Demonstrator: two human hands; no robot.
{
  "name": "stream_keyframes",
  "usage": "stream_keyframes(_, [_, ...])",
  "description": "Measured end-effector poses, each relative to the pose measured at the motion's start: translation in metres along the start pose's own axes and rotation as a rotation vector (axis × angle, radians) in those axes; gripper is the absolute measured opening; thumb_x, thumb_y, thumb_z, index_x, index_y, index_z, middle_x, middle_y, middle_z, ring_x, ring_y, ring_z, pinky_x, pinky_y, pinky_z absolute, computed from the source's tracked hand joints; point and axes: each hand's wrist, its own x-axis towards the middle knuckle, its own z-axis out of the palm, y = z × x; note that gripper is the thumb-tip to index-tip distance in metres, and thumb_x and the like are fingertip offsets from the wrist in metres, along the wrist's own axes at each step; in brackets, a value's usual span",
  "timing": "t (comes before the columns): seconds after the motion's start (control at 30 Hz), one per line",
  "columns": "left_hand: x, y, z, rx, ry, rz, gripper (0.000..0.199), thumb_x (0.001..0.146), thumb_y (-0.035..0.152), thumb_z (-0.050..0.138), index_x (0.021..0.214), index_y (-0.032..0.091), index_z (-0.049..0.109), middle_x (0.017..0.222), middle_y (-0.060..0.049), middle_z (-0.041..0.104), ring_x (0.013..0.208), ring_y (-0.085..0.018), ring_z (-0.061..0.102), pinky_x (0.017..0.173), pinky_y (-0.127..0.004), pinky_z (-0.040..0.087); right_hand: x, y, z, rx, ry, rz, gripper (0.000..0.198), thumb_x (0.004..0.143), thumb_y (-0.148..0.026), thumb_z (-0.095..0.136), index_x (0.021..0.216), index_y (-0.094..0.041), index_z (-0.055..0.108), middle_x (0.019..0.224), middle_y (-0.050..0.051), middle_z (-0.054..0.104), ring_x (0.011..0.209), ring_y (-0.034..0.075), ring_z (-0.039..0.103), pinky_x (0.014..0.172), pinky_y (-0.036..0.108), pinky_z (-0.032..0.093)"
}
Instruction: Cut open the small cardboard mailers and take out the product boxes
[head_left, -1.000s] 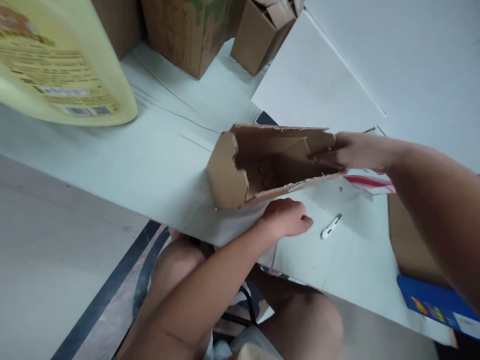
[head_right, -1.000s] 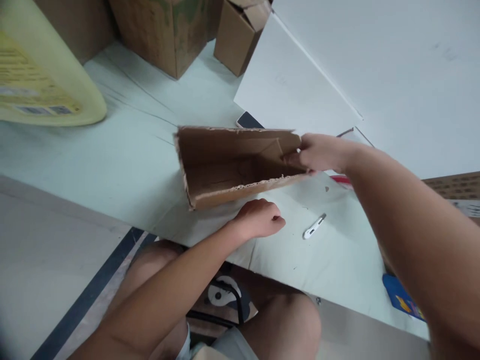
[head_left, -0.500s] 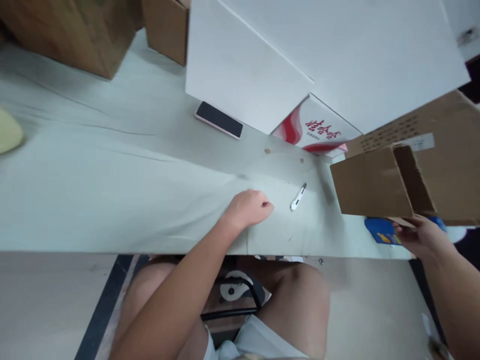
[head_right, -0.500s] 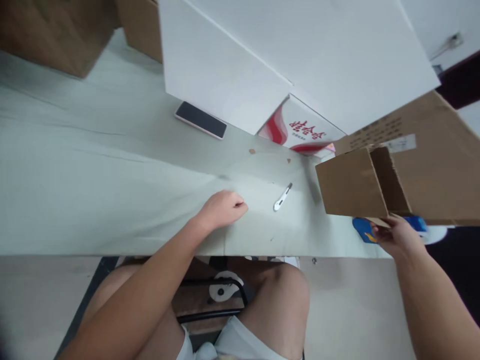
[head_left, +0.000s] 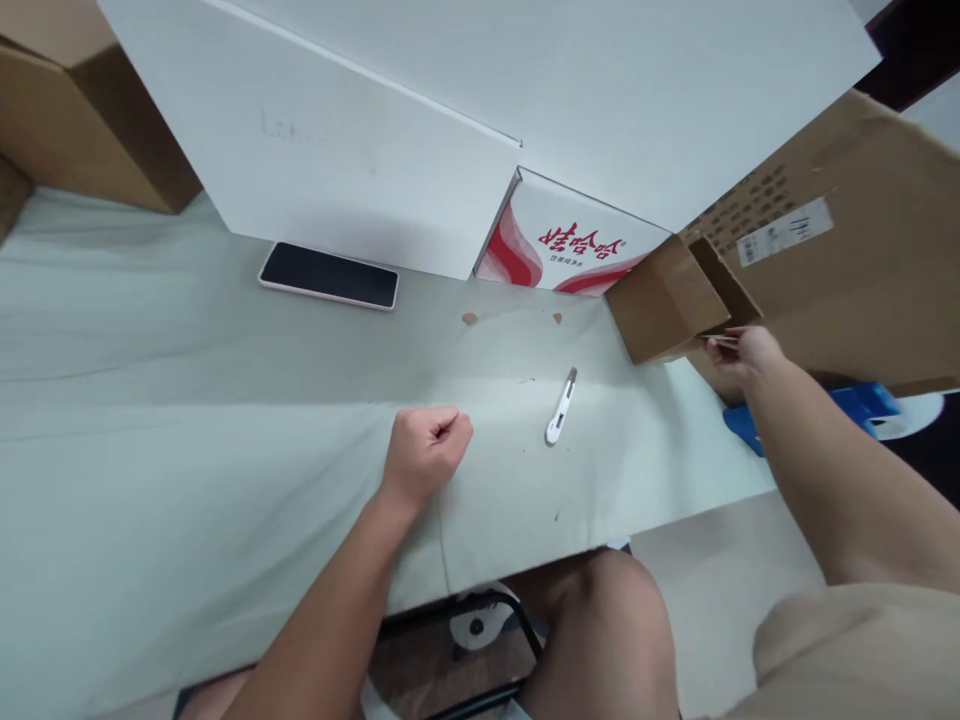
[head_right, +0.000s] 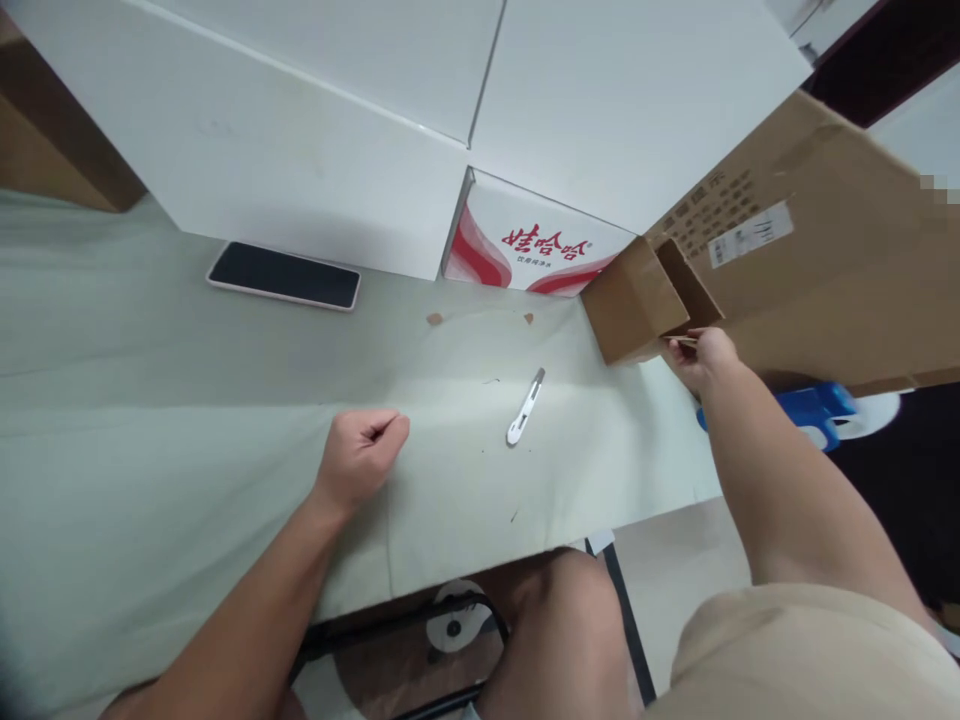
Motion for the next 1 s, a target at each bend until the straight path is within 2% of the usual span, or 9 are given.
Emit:
stream_keyframes(0.07, [0.003, -0.001, -0.002, 0.004, 0.015, -0.014, 0.038, 0.079, 0.035, 0.041, 0.053, 0.023, 0.016, 0.053, 0.003, 0.015, 0.049, -0.009, 0.019, 0.050, -0.028, 0.015, 0.003, -0.010, 0.009, 0.055, -0.036, 0.027, 0.046, 0.107, -0.046, 0.036, 0.133, -0.016, 0.059, 0.139, 0.017, 0.059, 0.124, 0.024, 0.063, 0.098, 0.042, 0.057])
stream_keyframes(0.17, [0.006, -0.002, -0.006, 0.004, 0.026, -0.036, 0.039, 0.080, 0.035, 0.041, 0.054, 0.022, 0.015, 0.053, 0.003, 0.015, 0.049, -0.008, 0.018, 0.050, -0.028, 0.015, -0.006, -0.016, 0.025, 0.083, -0.268, 0.016, 0.079, 0.103, -0.051, -0.005, 0.127, -0.015, 0.062, 0.141, 0.025, 0.057, 0.133, 0.025, 0.060, 0.095, 0.039, 0.057])
stream_keyframes(0.27, [0.006, -0.002, -0.009, -0.005, 0.042, -0.041, 0.039, 0.080, 0.035, 0.042, 0.054, 0.022, 0.015, 0.053, 0.003, 0.015, 0.049, -0.009, 0.018, 0.051, -0.029, 0.015, -0.024, -0.013, 0.051, -0.058, -0.558, -0.008, 0.061, 0.098, -0.062, 0.028, 0.117, -0.021, 0.068, 0.137, 0.020, 0.064, 0.130, 0.028, 0.064, 0.096, 0.043, 0.058])
stream_keyframes(0.37, [0.004, -0.001, -0.012, -0.021, 0.062, -0.032, 0.039, 0.079, 0.035, 0.043, 0.054, 0.022, 0.016, 0.053, 0.003, 0.015, 0.049, -0.009, 0.018, 0.051, -0.029, 0.015, -0.049, -0.015, 0.079, -0.272, -0.710, -0.063, 0.047, 0.079, -0.056, 0.070, 0.116, -0.027, 0.073, 0.140, 0.013, 0.067, 0.131, 0.032, 0.063, 0.109, 0.051, 0.052])
stream_keyframes(0.47, [-0.003, 0.004, -0.016, -0.054, 0.066, -0.019, 0.039, 0.079, 0.036, 0.042, 0.053, 0.023, 0.016, 0.053, 0.003, 0.015, 0.049, -0.009, 0.019, 0.052, -0.030, 0.015, -0.081, -0.033, 0.099, -0.475, -0.813, -0.249, 0.055, 0.078, -0.059, 0.070, 0.125, -0.030, 0.072, 0.147, 0.008, 0.064, 0.138, 0.035, 0.058, 0.121, 0.058, 0.041])
stream_keyframes(0.6, [-0.016, 0.012, -0.029, -0.125, 0.085, -0.007, 0.038, 0.077, 0.036, 0.041, 0.052, 0.023, 0.016, 0.053, 0.003, 0.014, 0.051, -0.009, 0.019, 0.053, -0.030, 0.016, -0.135, -0.075, 0.117, -0.697, -0.928, -0.527, 0.062, 0.086, -0.058, 0.059, 0.141, -0.029, 0.063, 0.148, 0.007, 0.063, 0.135, 0.035, 0.061, 0.118, 0.055, 0.047])
stream_keyframes(0.77, [-0.032, 0.019, -0.057, -0.271, 0.166, -0.046, 0.037, 0.076, 0.035, 0.043, 0.052, 0.022, 0.018, 0.054, 0.003, 0.017, 0.053, -0.009, 0.021, 0.053, -0.030, 0.017, -0.205, -0.141, 0.174, -0.810, -0.874, -0.847, 0.066, 0.091, -0.052, 0.051, 0.150, -0.021, 0.053, 0.151, 0.013, 0.058, 0.140, 0.036, 0.056, 0.117, 0.054, 0.047])
stream_keyframes(0.9, [-0.042, 0.018, -0.081, -0.392, 0.237, -0.097, 0.037, 0.077, 0.033, 0.046, 0.052, 0.021, 0.021, 0.053, 0.004, 0.020, 0.054, -0.009, 0.023, 0.054, -0.030, 0.018, -0.260, -0.214, 0.256, -0.751, -0.702, -1.201, 0.064, 0.092, -0.040, 0.051, 0.151, -0.014, 0.050, 0.154, 0.017, 0.052, 0.142, 0.035, 0.052, 0.122, 0.051, 0.042])
stream_keyframes(1.0, [-0.046, 0.014, -0.098, -0.443, 0.283, -0.180, 0.037, 0.076, 0.030, 0.048, 0.051, 0.021, 0.021, 0.054, 0.004, 0.018, 0.054, -0.009, 0.022, 0.053, -0.030, 0.017, -0.298, -0.285, 0.319, -0.658, -0.511, -1.302, 0.064, 0.093, -0.033, 0.053, 0.155, -0.016, 0.045, 0.157, 0.016, 0.047, 0.145, 0.036, 0.048, 0.122, 0.052, 0.041])
